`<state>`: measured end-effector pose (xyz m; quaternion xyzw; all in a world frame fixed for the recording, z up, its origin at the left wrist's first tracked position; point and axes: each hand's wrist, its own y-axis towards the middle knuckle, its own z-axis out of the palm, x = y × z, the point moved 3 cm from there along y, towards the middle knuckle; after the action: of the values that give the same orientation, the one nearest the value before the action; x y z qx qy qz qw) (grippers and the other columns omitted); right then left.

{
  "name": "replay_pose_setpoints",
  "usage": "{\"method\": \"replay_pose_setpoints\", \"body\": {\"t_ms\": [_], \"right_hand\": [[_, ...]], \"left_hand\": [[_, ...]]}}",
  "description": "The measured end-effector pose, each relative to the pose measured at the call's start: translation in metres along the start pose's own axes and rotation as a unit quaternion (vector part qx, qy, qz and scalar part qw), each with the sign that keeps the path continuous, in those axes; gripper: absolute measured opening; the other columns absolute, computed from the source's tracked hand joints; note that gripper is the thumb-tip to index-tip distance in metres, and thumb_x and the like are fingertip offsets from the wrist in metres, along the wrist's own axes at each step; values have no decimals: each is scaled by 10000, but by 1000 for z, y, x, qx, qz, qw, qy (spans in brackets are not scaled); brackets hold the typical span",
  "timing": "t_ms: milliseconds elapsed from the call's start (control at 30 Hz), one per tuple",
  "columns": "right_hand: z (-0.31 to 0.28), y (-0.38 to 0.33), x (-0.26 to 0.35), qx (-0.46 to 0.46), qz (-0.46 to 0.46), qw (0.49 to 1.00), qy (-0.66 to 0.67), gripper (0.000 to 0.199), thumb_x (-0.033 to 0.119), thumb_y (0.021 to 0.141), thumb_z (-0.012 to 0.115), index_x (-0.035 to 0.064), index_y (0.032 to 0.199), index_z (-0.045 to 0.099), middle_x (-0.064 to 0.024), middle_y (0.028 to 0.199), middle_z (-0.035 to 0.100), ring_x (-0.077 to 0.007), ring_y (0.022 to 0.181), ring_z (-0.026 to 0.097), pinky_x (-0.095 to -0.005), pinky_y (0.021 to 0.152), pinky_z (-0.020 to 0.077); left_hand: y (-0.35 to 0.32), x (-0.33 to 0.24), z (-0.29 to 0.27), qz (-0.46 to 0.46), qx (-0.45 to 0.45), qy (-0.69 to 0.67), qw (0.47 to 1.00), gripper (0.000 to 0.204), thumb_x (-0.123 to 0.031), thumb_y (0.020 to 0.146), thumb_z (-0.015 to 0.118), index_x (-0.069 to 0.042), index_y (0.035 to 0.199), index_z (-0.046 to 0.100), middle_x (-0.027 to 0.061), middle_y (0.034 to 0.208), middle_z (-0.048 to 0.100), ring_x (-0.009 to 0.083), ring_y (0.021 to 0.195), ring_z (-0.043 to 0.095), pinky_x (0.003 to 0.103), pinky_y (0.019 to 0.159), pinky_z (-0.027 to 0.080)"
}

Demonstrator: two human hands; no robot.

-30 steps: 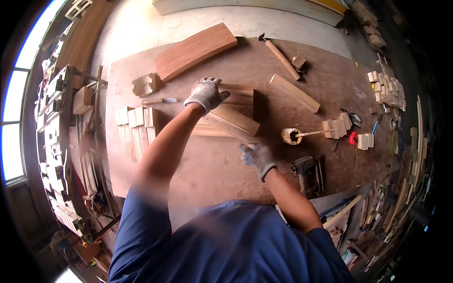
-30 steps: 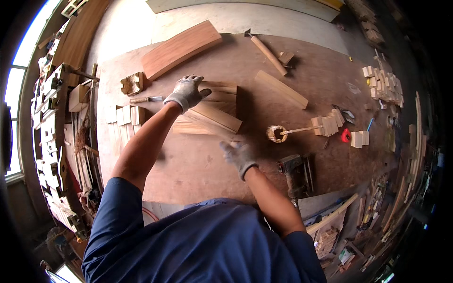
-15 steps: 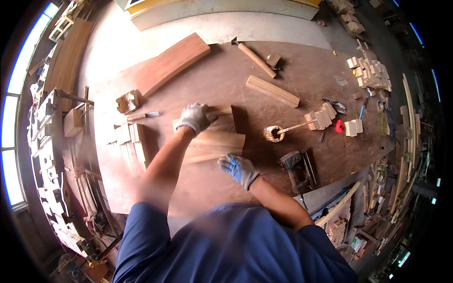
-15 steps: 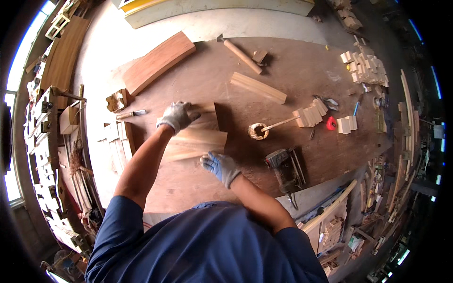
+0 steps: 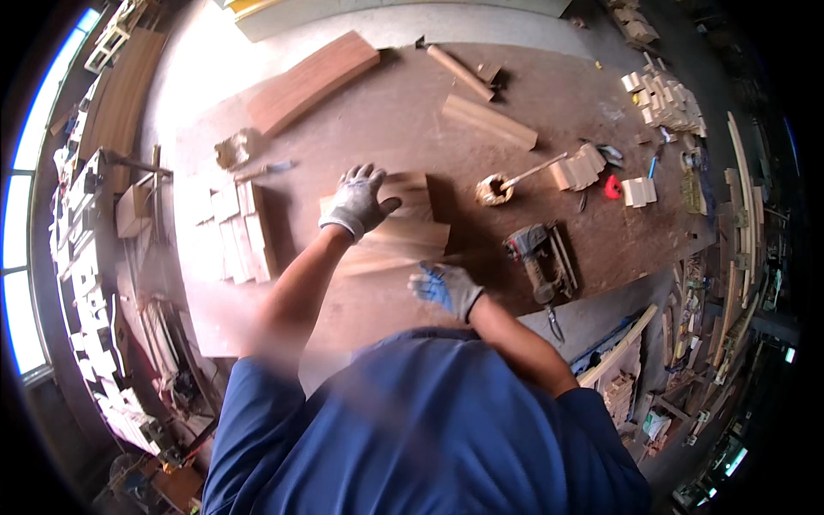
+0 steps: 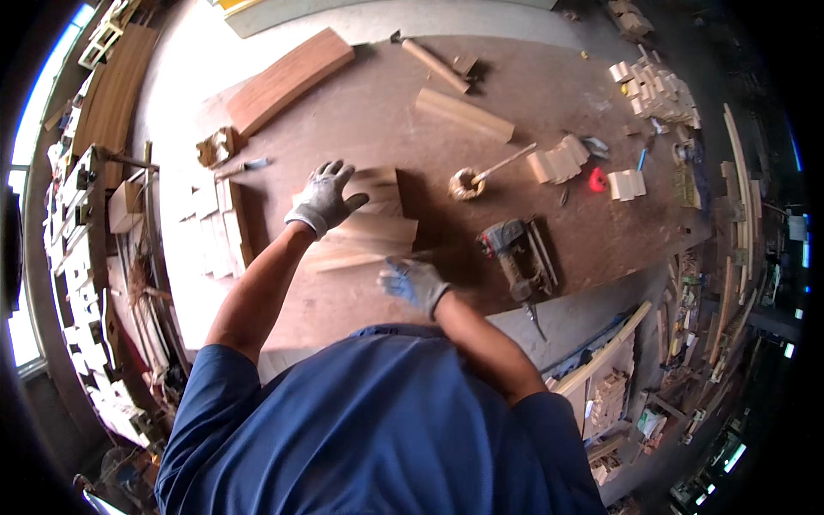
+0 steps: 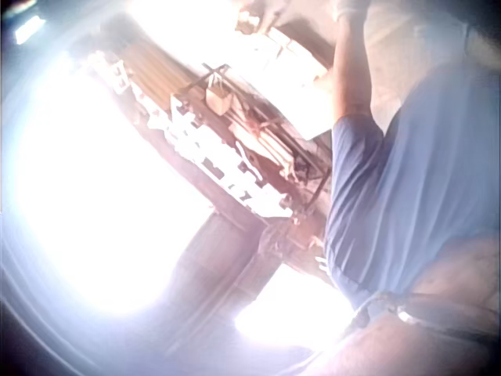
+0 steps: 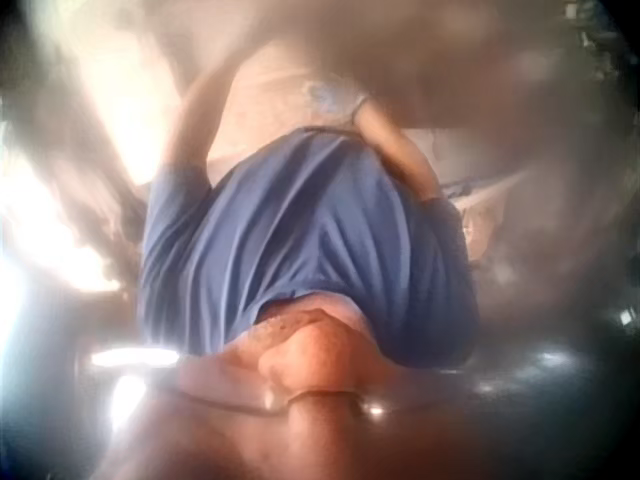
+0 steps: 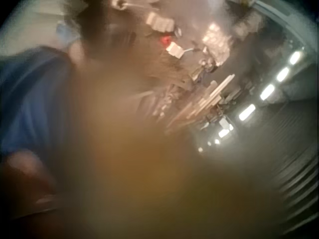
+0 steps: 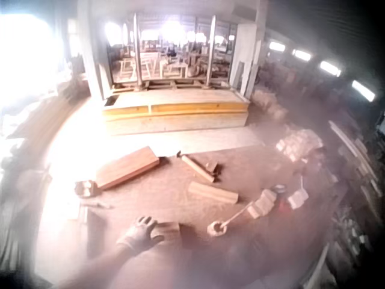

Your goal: The person assembles small wooden blocks into a larger structure. They apply glue to the edges of the blocks using a brush and then use a nail gun to fasten them together. The process is repeated for multiple blocks, gradually building up the structure.

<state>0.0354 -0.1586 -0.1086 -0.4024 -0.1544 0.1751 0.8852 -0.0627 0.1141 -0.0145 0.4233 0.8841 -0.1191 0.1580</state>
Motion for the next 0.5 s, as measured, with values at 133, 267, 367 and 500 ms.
{"method": "replay_pose_setpoints", "body": {"t_ms": [133,267,367,500], "right_hand": [[-31,-27,9,-123,-91,960,-237,327,278,977,804,29,1173,720,-111,994,771,-244,905,745,-413,820,637],[-38,-40,34,-269,-288,789,-471,347,311,957,817,8,1113,756,-4,855,711,-92,747,601,-309,708,540],[-9,-28,64,-258,-316,791,-457,344,285,962,801,-10,1134,760,-14,873,707,-102,796,586,-311,765,531],[12,5,88,-235,-344,804,-424,355,240,992,760,-8,1246,747,-85,1103,792,-150,973,706,-325,896,567]], "left_hand": [[-52,-28,4,69,-10,-66,995,676,-442,904,804,-43,1422,629,248,1518,566,472,1466,442,553,1220,370],[-96,-40,17,67,-79,-41,994,673,-420,866,842,-57,1397,644,240,1522,559,479,1460,446,592,1241,336],[-112,-39,28,52,-67,-29,996,686,-405,860,851,-45,1403,636,242,1547,528,478,1468,436,605,1250,321],[-115,-40,29,41,-53,-36,997,718,-417,868,846,-29,1426,616,248,1557,514,487,1508,386,611,1259,306]]}}
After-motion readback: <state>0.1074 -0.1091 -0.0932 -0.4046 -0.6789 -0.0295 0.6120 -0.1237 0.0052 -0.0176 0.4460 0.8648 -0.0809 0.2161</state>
